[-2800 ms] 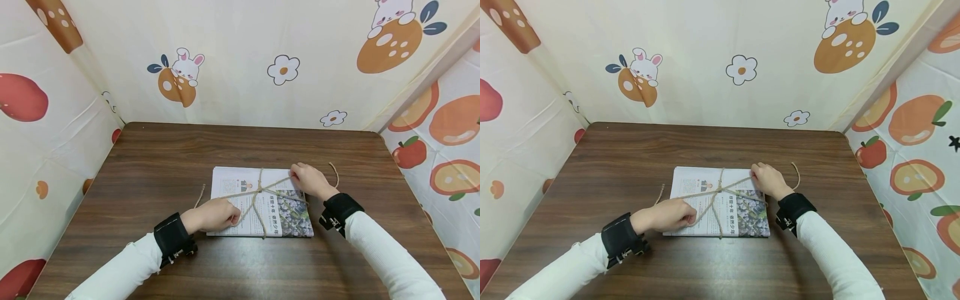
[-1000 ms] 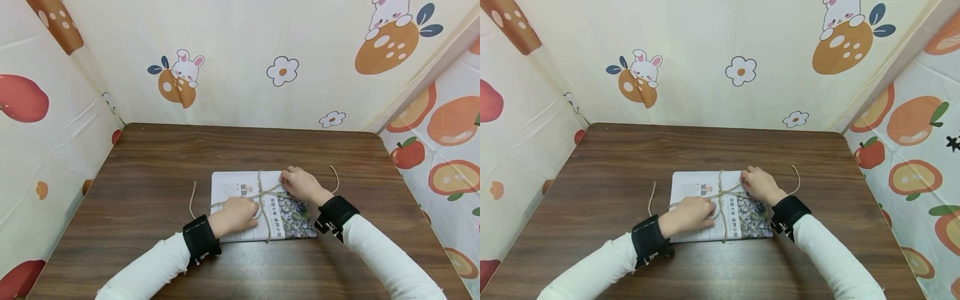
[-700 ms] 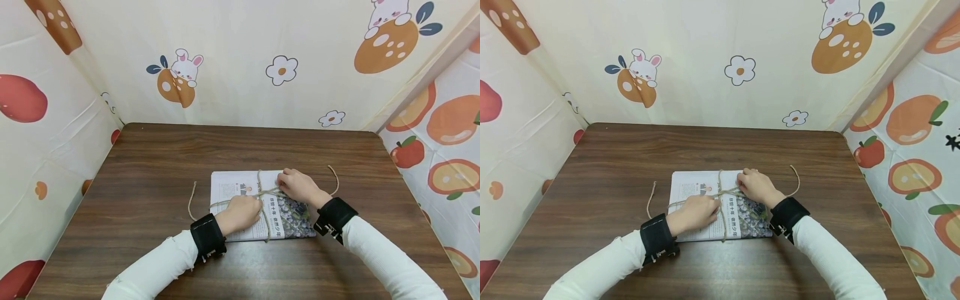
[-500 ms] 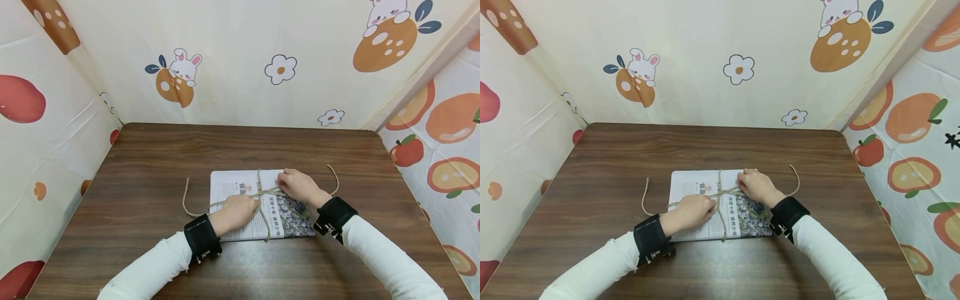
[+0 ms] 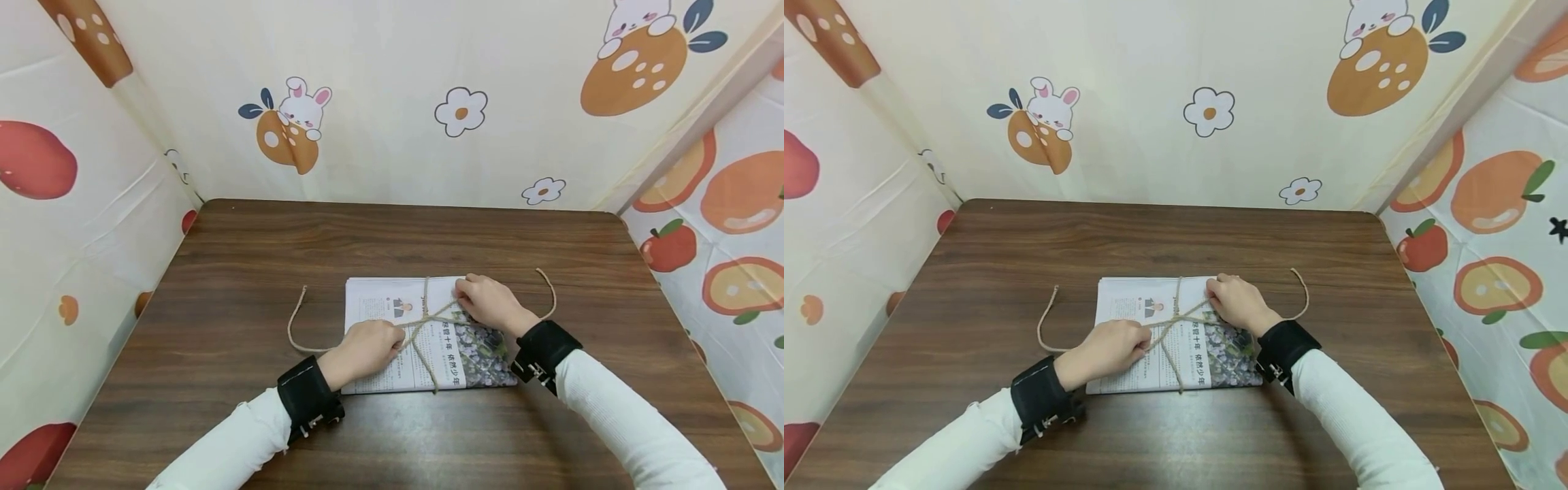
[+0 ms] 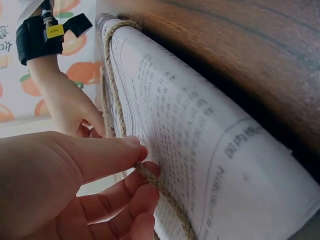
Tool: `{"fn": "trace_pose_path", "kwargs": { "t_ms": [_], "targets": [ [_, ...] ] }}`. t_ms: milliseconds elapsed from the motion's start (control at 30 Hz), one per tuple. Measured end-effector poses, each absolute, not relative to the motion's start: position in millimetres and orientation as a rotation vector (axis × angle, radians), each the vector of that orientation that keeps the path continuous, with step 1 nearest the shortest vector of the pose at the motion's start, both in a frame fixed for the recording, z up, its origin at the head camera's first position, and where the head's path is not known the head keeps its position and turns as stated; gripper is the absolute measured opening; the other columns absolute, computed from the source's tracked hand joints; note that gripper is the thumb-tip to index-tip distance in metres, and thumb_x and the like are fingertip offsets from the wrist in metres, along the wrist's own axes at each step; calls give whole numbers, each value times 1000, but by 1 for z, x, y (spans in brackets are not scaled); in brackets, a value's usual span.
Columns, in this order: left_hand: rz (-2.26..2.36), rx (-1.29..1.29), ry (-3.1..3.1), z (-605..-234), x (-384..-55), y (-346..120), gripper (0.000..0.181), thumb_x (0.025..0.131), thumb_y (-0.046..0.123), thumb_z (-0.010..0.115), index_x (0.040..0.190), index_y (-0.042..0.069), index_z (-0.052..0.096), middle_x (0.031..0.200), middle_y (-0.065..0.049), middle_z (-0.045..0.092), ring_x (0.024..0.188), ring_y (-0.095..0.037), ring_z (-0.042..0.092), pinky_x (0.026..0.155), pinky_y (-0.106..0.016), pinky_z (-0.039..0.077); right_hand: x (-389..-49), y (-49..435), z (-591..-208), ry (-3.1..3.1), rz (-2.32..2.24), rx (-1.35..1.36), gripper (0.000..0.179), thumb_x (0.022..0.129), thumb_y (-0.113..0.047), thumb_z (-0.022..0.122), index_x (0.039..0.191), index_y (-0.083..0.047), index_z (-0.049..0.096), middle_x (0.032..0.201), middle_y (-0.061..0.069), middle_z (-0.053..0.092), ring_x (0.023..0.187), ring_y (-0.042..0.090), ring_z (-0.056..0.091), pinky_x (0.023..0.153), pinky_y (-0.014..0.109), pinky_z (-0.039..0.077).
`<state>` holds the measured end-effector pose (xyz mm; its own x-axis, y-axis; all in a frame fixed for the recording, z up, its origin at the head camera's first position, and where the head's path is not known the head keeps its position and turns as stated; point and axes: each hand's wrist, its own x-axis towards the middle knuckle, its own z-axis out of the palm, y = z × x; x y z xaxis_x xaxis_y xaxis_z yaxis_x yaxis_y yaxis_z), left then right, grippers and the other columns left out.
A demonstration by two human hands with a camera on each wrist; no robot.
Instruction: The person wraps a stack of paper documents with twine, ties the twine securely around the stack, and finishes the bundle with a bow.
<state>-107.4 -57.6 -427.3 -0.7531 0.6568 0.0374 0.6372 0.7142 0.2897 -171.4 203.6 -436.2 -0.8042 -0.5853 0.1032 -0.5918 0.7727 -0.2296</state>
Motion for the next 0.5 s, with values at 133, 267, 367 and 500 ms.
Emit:
{"fn": "trace_pose_path", "kwargs": {
  "t_ms": [133,267,367,500],
  "targets": [
    [483,1121,2851,-427,-105,-62,31,80,10,65,59,19,44,56,8,38,51,-7,35,43,-20,26,-171,204,-436,-2919,398,979,6,87,-7,60,84,-11,57,75,1,50,61,11,42,56,26,33],
    [477,1116,2843,-428,-104,-64,32,79,9,65,59,19,42,57,8,36,52,-7,34,44,-20,25,-171,204,-435,-2921,413,979,6,87,-6,60,84,-10,57,75,2,50,60,11,42,55,26,33],
    [446,1084,2827,-428,-104,-64,29,81,10,64,60,19,45,58,7,39,53,-8,37,44,-21,28,-171,204,-436,-2926,422,972,6,86,-5,61,85,-10,57,75,2,51,60,11,43,55,26,33],
    [409,1046,2824,-425,-105,-65,22,82,13,64,65,18,51,61,6,49,54,-8,44,45,-22,33,-171,206,-438,-2908,416,963,7,85,-6,62,84,-10,57,75,2,51,61,11,43,56,26,35]
  ]
}}
